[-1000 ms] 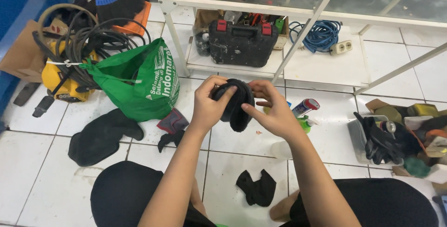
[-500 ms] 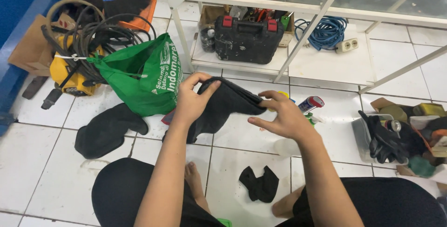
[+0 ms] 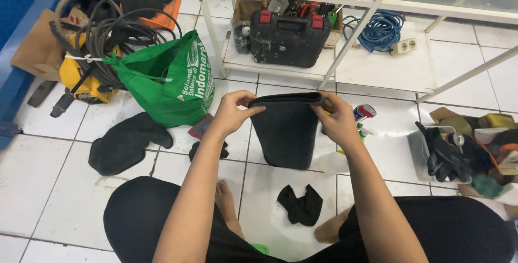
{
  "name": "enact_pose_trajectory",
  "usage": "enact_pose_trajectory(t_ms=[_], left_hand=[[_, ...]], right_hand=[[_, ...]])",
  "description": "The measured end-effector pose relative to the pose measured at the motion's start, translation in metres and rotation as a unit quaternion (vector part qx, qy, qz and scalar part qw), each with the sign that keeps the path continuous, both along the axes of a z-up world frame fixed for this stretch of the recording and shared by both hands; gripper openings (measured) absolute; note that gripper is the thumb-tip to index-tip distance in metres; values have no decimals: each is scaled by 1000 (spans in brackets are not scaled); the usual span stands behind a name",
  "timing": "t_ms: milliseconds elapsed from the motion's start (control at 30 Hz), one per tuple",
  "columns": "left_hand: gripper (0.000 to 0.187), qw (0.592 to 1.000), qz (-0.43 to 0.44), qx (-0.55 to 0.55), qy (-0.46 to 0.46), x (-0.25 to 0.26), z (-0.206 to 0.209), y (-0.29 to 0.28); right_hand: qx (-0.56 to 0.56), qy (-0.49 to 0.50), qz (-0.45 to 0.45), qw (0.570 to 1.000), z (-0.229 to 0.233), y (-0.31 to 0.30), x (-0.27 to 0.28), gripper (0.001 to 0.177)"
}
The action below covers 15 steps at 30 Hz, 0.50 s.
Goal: The person sits on the floor and wipes a wooden-handled brush with a black cloth. They then place the brush into a clear plastic container along with other cleaning tools. Finally, the person folds several black cloths and places them into a black fabric pouch.
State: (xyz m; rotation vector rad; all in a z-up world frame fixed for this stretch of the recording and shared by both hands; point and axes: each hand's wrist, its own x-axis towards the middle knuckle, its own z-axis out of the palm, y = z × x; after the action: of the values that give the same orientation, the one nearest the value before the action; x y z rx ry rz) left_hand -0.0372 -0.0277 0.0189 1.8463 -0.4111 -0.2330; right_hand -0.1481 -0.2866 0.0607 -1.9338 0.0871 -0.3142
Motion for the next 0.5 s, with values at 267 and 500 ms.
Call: enact_pose_trajectory(t_ms=[267,500], left_hand=[[26,996,-27,-32,-81,-24,57,-1],[40,943,-163,182,225,-48,-75,23]], right_hand=[[71,-47,15,996,15,-20,-14,22],[105,269,130,949,-61,-16,-43,21]])
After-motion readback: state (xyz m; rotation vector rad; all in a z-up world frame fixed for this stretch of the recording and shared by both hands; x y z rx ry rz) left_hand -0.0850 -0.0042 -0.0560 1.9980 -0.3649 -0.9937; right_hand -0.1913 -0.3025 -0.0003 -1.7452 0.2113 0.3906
